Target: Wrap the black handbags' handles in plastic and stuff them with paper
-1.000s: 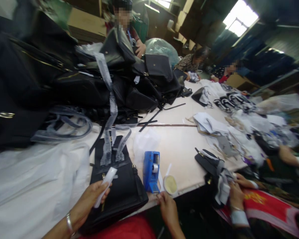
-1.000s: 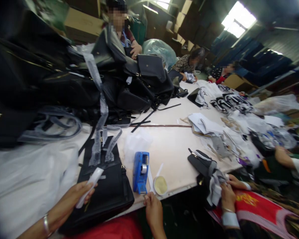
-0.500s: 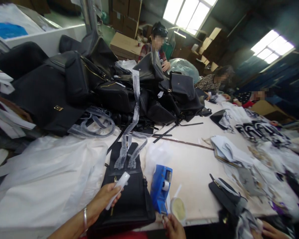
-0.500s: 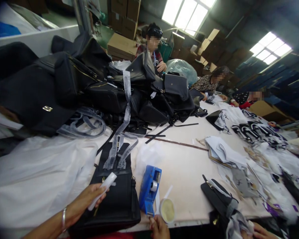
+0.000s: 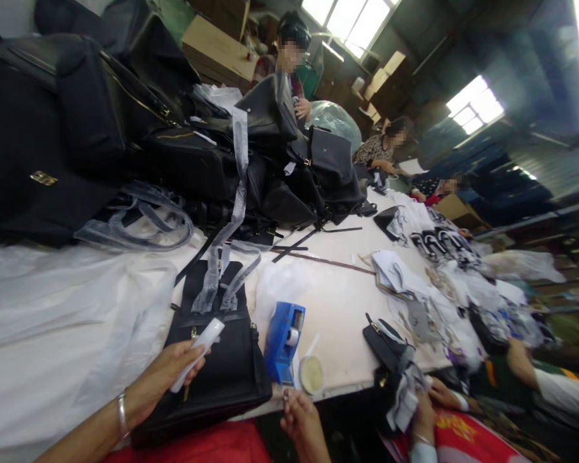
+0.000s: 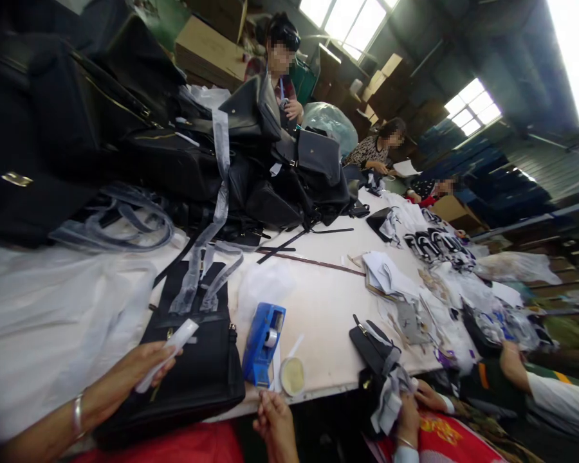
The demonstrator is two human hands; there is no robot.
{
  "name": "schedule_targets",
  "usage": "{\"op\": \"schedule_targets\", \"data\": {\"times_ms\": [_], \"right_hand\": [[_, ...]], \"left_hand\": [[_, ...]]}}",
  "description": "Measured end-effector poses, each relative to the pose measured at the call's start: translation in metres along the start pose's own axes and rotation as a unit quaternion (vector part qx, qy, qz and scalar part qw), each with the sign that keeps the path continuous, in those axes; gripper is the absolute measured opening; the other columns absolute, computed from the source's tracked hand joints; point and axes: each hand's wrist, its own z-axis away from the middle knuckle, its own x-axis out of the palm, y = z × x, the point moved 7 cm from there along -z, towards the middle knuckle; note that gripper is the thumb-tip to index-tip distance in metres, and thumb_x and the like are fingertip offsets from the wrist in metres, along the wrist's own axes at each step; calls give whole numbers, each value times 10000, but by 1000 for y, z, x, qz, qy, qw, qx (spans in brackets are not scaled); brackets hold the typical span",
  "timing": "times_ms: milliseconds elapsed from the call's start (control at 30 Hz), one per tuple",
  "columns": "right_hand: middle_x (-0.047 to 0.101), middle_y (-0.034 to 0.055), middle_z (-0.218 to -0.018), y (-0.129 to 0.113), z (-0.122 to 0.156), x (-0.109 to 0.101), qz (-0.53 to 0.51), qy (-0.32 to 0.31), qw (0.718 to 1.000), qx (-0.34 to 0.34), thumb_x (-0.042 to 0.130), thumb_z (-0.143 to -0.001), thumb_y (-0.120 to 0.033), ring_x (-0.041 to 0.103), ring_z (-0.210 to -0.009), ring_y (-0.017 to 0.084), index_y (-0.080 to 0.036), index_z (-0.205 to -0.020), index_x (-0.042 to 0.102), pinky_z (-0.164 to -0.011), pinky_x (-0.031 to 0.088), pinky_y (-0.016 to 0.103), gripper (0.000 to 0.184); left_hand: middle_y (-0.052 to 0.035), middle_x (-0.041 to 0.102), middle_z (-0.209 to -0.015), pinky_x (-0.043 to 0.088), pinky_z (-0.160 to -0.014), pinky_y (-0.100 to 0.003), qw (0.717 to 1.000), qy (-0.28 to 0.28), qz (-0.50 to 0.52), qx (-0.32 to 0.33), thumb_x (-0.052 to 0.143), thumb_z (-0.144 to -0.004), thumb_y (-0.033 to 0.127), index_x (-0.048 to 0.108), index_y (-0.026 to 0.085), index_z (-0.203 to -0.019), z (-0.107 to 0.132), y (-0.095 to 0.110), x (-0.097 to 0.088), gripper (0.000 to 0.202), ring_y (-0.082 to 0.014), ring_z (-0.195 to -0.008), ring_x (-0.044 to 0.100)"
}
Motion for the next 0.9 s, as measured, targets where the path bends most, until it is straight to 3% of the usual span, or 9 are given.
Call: {"op": "schedule_targets", "data": {"times_ms": [167, 300, 400, 500, 600, 700, 800, 900], "right_hand": [[503, -73, -606, 3, 1, 6, -70, -36, 997, 23, 827, -604, -394, 417, -480, 26, -170, -826, 621, -574, 453, 199, 376], [483, -70, -520, 22, -11, 1, 64, 11, 998, 23, 795, -548, -486, 405, -428, 48, -174, -702, 585, -503, 452, 222, 407], [440, -67, -424, 38, -13, 2, 142, 22, 989, 35, 787, -450, -563, 348, -363, 58, -182, -570, 519, -387, 367, 212, 481], [497, -37, -478, 14, -1, 15, 195, 19, 979, -49, 705, -575, -626, 422, -414, 96, -185, -649, 584, -425, 378, 227, 463], [579, 1, -608, -45, 22, 60, 260, -20, 948, -183, 583, -757, -597, 528, -548, 148, -198, -835, 647, -522, 430, 247, 412], [607, 6, -697, -88, 40, 135, 302, -142, 913, -237, 504, -871, -486, 562, -626, 147, -212, -937, 646, -581, 441, 228, 315], [613, -7, -719, -103, 46, 205, 331, -230, 874, -272, 494, -901, -366, 569, -653, 133, -213, -917, 658, -593, 431, 204, 225], [630, -20, -729, -99, 43, 244, 360, -262, 838, -315, 499, -890, -245, 572, -671, 122, -213, -854, 667, -624, 415, 195, 175]], "left_hand": [[37, 495, -651, 346, -498, -215, 1000, -4, -20, -11, 626, -757, 556, 593, 139, -893, -3, -1, 4, 441, -95, -537, 416], [38, 499, -665, 348, -509, -210, 1000, -7, -17, -9, 606, -781, 549, 588, 138, -922, -5, -5, 3, 434, -93, -552, 428], [32, 515, -665, 346, -501, -207, 1000, 8, -2, -23, 624, -756, 562, 589, 132, -926, -5, -8, 0, 464, -92, -545, 434], [33, 518, -641, 331, -486, -202, 1000, 7, 11, -23, 632, -736, 576, 590, 127, -910, -3, -7, 1, 484, -84, -521, 420], [31, 520, -639, 325, -484, -197, 1000, 7, -1, -10, 601, -757, 582, 582, 115, -913, -5, -4, 1, 492, -77, -516, 413], [32, 519, -637, 325, -480, -198, 1000, 12, -29, -4, 573, -779, 578, 567, 113, -913, -6, -3, 1, 484, -76, -507, 408], [29, 523, -624, 322, -476, -202, 998, 6, -52, 19, 550, -791, 570, 555, 123, -855, -6, -2, 3, 452, -77, -495, 409], [27, 526, -613, 307, -466, -202, 996, 11, -76, 39, 540, -799, 525, 550, 131, -815, -5, -1, 4, 395, -81, -487, 421]]}}
